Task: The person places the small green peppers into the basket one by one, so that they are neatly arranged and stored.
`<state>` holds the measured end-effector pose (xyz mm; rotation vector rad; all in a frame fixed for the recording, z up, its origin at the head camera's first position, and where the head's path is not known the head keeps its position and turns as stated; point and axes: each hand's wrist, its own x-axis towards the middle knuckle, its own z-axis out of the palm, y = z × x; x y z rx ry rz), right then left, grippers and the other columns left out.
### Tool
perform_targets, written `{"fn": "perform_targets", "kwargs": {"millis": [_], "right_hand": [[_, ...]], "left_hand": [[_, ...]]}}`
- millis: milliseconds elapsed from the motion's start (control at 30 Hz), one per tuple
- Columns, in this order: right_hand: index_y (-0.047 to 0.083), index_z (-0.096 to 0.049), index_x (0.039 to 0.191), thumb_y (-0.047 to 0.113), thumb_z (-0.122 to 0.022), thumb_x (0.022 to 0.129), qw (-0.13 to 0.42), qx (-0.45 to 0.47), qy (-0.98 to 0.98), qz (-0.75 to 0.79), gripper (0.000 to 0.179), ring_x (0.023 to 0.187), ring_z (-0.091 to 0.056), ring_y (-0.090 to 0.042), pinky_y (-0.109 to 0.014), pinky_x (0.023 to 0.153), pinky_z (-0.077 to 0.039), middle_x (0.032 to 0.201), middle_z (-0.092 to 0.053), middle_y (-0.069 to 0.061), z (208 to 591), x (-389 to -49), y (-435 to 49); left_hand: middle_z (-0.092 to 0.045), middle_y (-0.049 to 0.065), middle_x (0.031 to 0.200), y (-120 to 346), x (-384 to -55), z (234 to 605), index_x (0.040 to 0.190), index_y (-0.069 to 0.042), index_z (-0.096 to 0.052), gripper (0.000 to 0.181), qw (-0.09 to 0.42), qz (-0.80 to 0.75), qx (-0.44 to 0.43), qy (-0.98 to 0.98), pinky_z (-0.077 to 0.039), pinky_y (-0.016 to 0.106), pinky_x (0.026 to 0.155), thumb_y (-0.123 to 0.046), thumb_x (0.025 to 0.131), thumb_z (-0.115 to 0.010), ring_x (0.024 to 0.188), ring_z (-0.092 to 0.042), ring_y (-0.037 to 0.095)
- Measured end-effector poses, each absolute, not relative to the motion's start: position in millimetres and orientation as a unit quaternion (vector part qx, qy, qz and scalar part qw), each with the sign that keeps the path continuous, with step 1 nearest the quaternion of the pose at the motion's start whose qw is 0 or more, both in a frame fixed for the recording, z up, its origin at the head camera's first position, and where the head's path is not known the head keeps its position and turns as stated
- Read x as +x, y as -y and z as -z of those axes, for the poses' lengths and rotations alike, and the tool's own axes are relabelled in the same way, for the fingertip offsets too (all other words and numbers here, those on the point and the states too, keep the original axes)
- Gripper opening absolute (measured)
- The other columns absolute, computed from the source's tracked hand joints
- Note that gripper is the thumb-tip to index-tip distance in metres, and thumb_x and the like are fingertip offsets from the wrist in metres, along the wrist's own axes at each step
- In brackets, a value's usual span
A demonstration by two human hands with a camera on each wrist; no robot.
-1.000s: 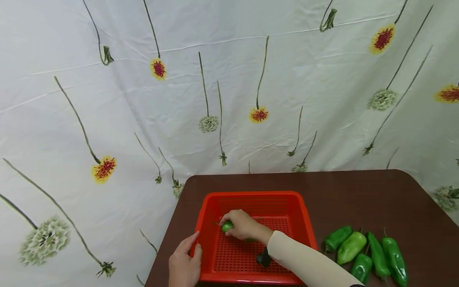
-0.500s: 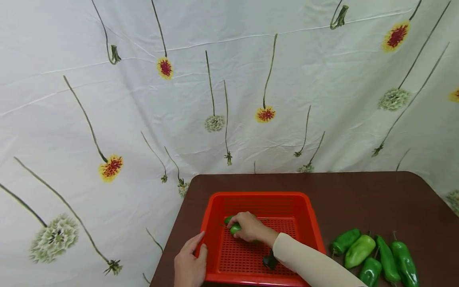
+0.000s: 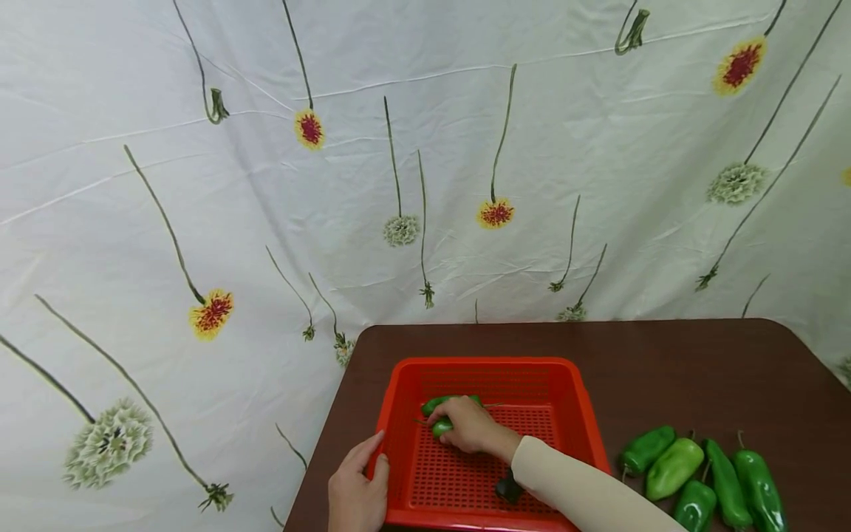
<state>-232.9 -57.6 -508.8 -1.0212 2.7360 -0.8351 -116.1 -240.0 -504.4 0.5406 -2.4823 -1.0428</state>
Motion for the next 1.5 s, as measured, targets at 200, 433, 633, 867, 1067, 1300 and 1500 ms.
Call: {"fn": "perform_targets", "kwargs": {"millis": [200,433,633,867,1067,1300,1500], "right_hand": [[0.019,-0.072,0.105,0.012,-0.075,0.077,0.048,-0.337,-0.89,0.304,0.029,0.102,-0.061,-0.024,-0.046,0.089,-0.045,0.11,-0.069,-0.002,506,-234,54],[0.02,-0.072,0.106,0.015,-0.075,0.078,0.068,-0.325,-0.891,0.309,0.029,0.103,-0.061,-0.025,-0.044,0.092,-0.043,0.11,-0.068,0.0,511,-236,54],[0.02,-0.071,0.106,0.015,-0.076,0.077,0.08,-0.312,-0.89,0.323,0.029,0.099,-0.062,-0.025,-0.025,0.073,-0.05,0.113,-0.066,-0.004,512,-237,54],[0.019,-0.072,0.102,0.012,-0.077,0.076,0.064,-0.311,-0.89,0.328,0.028,0.097,-0.062,-0.024,-0.024,0.071,-0.05,0.109,-0.068,-0.003,511,-237,53],[0.019,-0.072,0.102,0.012,-0.078,0.074,0.058,-0.311,-0.889,0.331,0.029,0.095,-0.063,-0.023,-0.021,0.067,-0.049,0.107,-0.069,-0.002,508,-236,52],[0.016,-0.072,0.102,0.011,-0.078,0.074,0.061,-0.307,-0.887,0.339,0.029,0.098,-0.063,-0.022,-0.024,0.073,-0.051,0.106,-0.069,0.0,501,-235,49],[0.016,-0.071,0.106,0.013,-0.076,0.076,0.065,-0.303,-0.889,0.337,0.03,0.104,-0.062,-0.021,-0.032,0.085,-0.052,0.108,-0.069,0.003,495,-238,45]], "left_hand": [[-0.066,-0.006,0.115,240,-117,503,0.116,-0.027,-0.068,0.034,0.189,0.377,0.196,0.885,-0.054,0.038,0.085,-0.016,0.083,-0.065,0.105,-0.065,0.016],[-0.067,-0.005,0.116,240,-115,503,0.117,-0.027,-0.068,0.035,0.185,0.379,0.198,0.885,-0.055,0.037,0.083,-0.015,0.084,-0.064,0.103,-0.065,0.017],[-0.067,-0.004,0.116,240,-115,503,0.117,-0.026,-0.068,0.035,0.184,0.378,0.201,0.885,-0.056,0.037,0.081,-0.016,0.084,-0.064,0.102,-0.066,0.018],[-0.067,-0.003,0.116,239,-115,504,0.118,-0.025,-0.068,0.035,0.187,0.378,0.2,0.885,-0.056,0.037,0.081,-0.015,0.085,-0.063,0.102,-0.066,0.018],[-0.066,-0.002,0.117,239,-115,503,0.118,-0.025,-0.067,0.035,0.18,0.377,0.211,0.884,-0.057,0.036,0.077,-0.016,0.085,-0.062,0.099,-0.067,0.019],[-0.066,-0.001,0.117,237,-115,504,0.118,-0.023,-0.067,0.035,0.179,0.382,0.206,0.883,-0.057,0.036,0.075,-0.015,0.085,-0.062,0.098,-0.067,0.02],[-0.067,-0.002,0.115,239,-115,504,0.116,-0.024,-0.068,0.033,0.193,0.373,0.194,0.887,-0.057,0.036,0.077,-0.016,0.084,-0.064,0.097,-0.067,0.018]]}}
